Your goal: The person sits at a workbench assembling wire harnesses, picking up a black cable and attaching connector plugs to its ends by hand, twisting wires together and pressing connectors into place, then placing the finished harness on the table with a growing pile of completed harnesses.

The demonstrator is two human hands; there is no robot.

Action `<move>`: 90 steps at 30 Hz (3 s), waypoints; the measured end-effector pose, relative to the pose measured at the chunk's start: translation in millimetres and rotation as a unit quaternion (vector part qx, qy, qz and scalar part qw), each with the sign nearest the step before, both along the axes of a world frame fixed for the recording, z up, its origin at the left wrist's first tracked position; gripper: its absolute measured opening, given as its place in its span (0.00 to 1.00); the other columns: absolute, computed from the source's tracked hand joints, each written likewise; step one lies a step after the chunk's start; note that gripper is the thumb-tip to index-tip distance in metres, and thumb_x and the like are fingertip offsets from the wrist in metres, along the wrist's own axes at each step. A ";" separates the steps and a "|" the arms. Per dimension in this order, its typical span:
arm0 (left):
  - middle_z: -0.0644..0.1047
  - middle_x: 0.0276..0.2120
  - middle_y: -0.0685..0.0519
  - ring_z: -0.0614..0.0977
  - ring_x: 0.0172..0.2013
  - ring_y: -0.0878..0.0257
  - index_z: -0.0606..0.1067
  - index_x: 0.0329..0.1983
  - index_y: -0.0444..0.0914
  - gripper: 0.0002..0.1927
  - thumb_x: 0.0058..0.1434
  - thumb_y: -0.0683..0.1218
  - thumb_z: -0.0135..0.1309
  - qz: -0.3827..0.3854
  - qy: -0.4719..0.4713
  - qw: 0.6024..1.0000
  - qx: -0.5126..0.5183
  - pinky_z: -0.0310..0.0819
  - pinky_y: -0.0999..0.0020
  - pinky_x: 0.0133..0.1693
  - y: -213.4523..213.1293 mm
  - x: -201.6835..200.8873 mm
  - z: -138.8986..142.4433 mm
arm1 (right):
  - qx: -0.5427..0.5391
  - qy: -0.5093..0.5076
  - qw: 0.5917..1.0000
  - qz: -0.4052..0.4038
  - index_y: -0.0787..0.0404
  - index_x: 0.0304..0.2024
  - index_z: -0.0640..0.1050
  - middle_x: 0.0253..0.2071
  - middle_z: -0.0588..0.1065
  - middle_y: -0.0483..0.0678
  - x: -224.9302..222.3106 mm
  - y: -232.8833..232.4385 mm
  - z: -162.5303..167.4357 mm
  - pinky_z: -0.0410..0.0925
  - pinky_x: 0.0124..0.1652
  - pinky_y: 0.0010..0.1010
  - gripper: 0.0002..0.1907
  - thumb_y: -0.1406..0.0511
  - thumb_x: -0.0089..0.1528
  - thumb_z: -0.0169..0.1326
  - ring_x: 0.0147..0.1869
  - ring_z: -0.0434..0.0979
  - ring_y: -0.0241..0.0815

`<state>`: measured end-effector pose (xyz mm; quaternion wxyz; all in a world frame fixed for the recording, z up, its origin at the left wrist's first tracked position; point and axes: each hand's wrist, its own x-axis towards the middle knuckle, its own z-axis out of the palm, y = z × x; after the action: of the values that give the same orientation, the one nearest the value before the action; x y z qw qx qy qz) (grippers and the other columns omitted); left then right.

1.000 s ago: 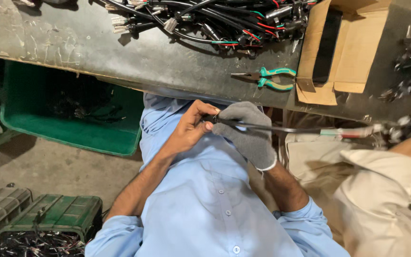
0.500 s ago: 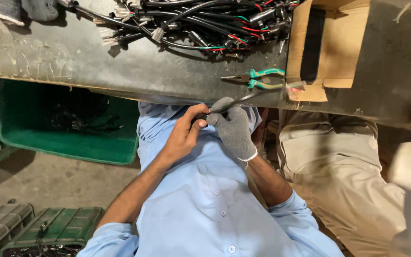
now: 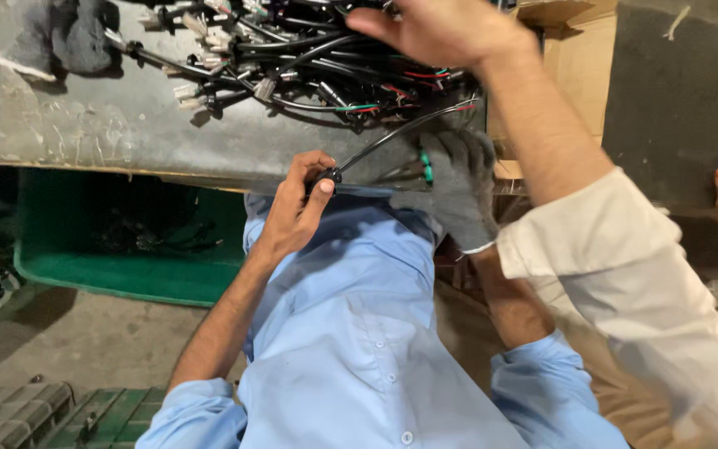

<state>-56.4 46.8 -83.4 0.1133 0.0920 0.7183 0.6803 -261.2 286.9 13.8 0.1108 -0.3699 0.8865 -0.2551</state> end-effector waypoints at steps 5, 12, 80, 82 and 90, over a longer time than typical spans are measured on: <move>0.69 0.34 0.49 0.69 0.33 0.64 0.59 0.59 0.37 0.31 0.62 0.48 0.64 -0.019 0.025 0.999 0.009 0.68 0.68 0.33 11.4 13.2 3.4 | -0.075 0.152 0.954 -0.245 0.60 0.35 0.74 0.36 0.73 0.54 177.2 13.3 -2.7 0.65 0.44 0.45 0.15 0.63 0.49 0.63 0.43 0.73 0.57; 0.80 0.38 0.40 0.83 0.36 0.41 0.65 0.58 0.35 0.24 0.64 0.47 0.60 -0.089 0.038 0.980 -0.174 0.75 0.53 0.34 19.5 55.3 0.8 | -0.417 -0.276 0.756 -0.422 0.62 0.40 0.78 0.38 0.75 0.45 262.0 -12.1 -120.8 0.67 0.43 0.30 0.09 0.63 0.72 0.54 0.42 0.72 0.35; 0.76 0.41 0.50 0.79 0.33 0.54 0.73 0.56 0.34 0.20 0.65 0.48 0.62 0.071 0.287 0.877 -0.379 0.72 0.61 0.32 13.5 53.4 -43.8 | 0.008 -0.280 0.911 -0.302 0.63 0.50 0.70 0.38 0.78 0.64 255.1 -39.4 -63.1 0.68 0.40 0.55 0.22 0.54 0.62 0.53 0.44 0.78 0.68; 0.77 0.41 0.51 0.80 0.34 0.56 0.74 0.55 0.35 0.18 0.66 0.47 0.61 0.050 0.315 0.856 -0.408 0.72 0.62 0.32 10.7 50.7 -41.7 | -0.010 -0.247 0.922 -0.299 0.63 0.48 0.71 0.39 0.77 0.63 257.7 -40.3 -62.6 0.68 0.40 0.54 0.21 0.55 0.61 0.54 0.44 0.78 0.68; 0.75 0.35 0.47 0.79 0.32 0.53 0.73 0.57 0.32 0.25 0.66 0.55 0.60 0.006 0.226 0.905 -0.360 0.71 0.60 0.30 6.0 37.6 -14.9 | -0.079 -0.295 0.900 -0.312 0.65 0.47 0.71 0.37 0.77 0.63 252.8 -50.6 -90.5 0.69 0.38 0.52 0.18 0.59 0.62 0.56 0.44 0.78 0.68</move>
<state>-18.8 52.8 -98.3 -0.0310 0.1922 0.9212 0.3368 -8.4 236.2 -76.6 0.2521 0.0096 0.8602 -0.4433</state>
